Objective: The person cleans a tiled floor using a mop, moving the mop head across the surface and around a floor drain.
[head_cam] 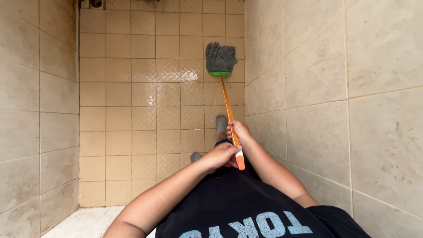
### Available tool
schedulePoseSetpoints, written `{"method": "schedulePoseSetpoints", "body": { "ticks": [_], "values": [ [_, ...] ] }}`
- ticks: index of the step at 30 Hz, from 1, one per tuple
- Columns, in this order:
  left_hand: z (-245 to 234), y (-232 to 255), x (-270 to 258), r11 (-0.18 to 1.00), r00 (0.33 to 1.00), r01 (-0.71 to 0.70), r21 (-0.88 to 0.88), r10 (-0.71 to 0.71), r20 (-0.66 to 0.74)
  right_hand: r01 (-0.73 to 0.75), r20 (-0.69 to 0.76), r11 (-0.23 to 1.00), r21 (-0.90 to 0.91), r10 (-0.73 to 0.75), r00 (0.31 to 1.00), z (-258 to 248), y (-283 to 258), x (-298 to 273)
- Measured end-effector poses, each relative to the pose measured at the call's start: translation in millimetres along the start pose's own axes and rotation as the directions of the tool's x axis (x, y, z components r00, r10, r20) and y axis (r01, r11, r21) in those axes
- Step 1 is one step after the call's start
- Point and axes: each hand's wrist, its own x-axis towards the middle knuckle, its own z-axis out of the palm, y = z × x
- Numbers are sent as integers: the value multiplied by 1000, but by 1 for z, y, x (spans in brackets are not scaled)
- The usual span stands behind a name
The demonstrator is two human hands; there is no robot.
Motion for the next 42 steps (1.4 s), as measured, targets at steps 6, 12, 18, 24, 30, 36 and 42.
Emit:
{"method": "schedulePoseSetpoints", "body": {
  "ticks": [6, 12, 18, 24, 30, 36, 42],
  "values": [
    [8, 3, 33, 987, 996, -82, -137, 86, 19, 96, -62, 994, -52, -99, 993, 1, -30, -10],
    [-5, 50, 85, 979, 989, -139, -151, 144, 27, 76, -40, 991, -114, -81, 996, 0, -101, 25],
    [-27, 136, 159, 888, 964, -267, -374, 238, -122, 152, 124, 979, -139, -135, 983, 0, -213, 124],
    [-48, 225, 230, 836, 802, -502, -223, 353, -482, 170, 46, 958, -229, -164, 985, 26, -339, 242],
    [-54, 260, 241, 771, 643, -637, 23, 548, -535, 225, 20, 937, -268, -228, 973, 37, -420, 272],
    [-35, 269, 215, 681, 526, -640, 356, 725, -444, 222, 46, 951, -216, -217, 975, 33, -409, 242],
    [-8, 243, 178, 474, 428, -442, 762, 858, -285, 88, 57, 992, -86, -83, 995, -8, -356, 206]
  ]
}}
